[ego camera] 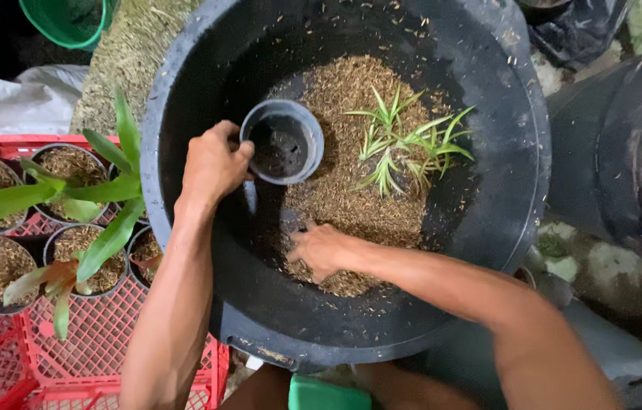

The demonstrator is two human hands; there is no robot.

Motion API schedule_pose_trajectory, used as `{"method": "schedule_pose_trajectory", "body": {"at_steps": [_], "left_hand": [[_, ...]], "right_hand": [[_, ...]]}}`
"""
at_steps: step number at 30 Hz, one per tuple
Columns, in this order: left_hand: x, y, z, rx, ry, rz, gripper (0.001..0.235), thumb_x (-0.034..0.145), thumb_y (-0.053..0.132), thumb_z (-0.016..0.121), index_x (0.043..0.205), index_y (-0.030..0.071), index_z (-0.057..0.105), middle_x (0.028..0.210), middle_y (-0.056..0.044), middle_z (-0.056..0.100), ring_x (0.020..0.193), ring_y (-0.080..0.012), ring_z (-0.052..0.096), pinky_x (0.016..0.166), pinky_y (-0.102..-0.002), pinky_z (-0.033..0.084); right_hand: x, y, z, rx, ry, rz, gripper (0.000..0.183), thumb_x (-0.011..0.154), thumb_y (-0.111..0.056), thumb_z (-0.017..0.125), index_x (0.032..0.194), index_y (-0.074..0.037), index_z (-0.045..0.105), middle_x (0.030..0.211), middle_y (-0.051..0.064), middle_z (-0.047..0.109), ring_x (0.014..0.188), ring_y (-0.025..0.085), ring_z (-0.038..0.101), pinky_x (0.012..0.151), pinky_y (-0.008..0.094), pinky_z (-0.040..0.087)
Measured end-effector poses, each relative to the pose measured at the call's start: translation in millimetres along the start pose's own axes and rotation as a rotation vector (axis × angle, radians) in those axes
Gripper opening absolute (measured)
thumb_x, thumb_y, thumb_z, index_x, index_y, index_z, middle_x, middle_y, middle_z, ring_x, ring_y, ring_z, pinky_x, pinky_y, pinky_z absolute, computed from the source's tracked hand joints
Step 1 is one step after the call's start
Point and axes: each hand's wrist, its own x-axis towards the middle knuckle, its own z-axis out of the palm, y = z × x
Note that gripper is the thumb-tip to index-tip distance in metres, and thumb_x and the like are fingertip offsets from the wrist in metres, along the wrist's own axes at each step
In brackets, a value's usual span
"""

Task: The person is potting small plants into individual plastic cups. They scoop soil from a large black basin, place it into a cup, insert a plant, and add more soil to secure it. The finished potted plants are placed into a red crate.

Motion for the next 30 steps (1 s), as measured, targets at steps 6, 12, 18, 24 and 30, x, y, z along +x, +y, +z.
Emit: {"method": "schedule_pose_trajectory", "body": {"at_steps": [6,12,18,24,30], "left_hand": [[-12,-28,2,0.056,0.024,-0.031,0.031,0.089,0.017,0.070,0.116,0.002,0.070,0.094,-0.022,0.076,0.079,-0.0324,0.077,0.075,-0.043,0.061],[-13,-34,4,0.159,0.096,-0.012,0.032,0.086,0.020,0.074,0.113,0.004,0.072,0.094,-0.025,0.074,0.093,-0.0420,0.073,0.086,-0.048,0.057],[-9,-49,18,0.332,-0.031,-0.032,0.033,0.085,0.020,0.075,0.114,0.006,0.072,0.100,-0.028,0.072,0.098,-0.0470,0.068,0.090,-0.052,0.055],[-2,-55,28,0.313,-0.132,-0.050,0.032,0.088,0.022,0.073,0.118,0.010,0.073,0.105,-0.026,0.072,0.101,-0.0452,0.069,0.091,-0.050,0.056],[2,-56,34,0.354,-0.210,-0.094,0.031,0.090,0.022,0.072,0.120,0.012,0.074,0.108,-0.026,0.072,0.105,-0.0436,0.068,0.093,-0.050,0.055]], "right_hand": [[4,11,33,-0.047,0.134,-0.020,0.083,0.071,0.002,0.078,0.144,-0.032,0.061,0.165,0.014,0.030,0.140,0.055,0.035,0.097,0.053,0.055],[10,8,35,-0.189,0.000,-0.025,0.036,0.074,-0.021,0.084,0.108,-0.008,0.083,0.104,0.013,0.075,0.105,0.032,0.066,0.082,0.047,0.059],[-20,24,1,0.267,0.034,0.131,0.046,0.077,-0.011,0.076,0.122,-0.018,0.072,0.086,0.011,0.076,0.082,0.025,0.075,0.074,0.038,0.062],[-77,44,-79,1.267,0.290,0.031,0.043,0.074,-0.004,0.078,0.117,-0.002,0.071,0.097,0.018,0.075,0.083,0.024,0.076,0.069,0.040,0.061],[-47,6,-118,1.018,0.549,0.286,0.048,0.087,-0.020,0.077,0.130,-0.008,0.059,0.110,0.012,0.070,0.093,0.020,0.070,0.084,0.040,0.060]]}}
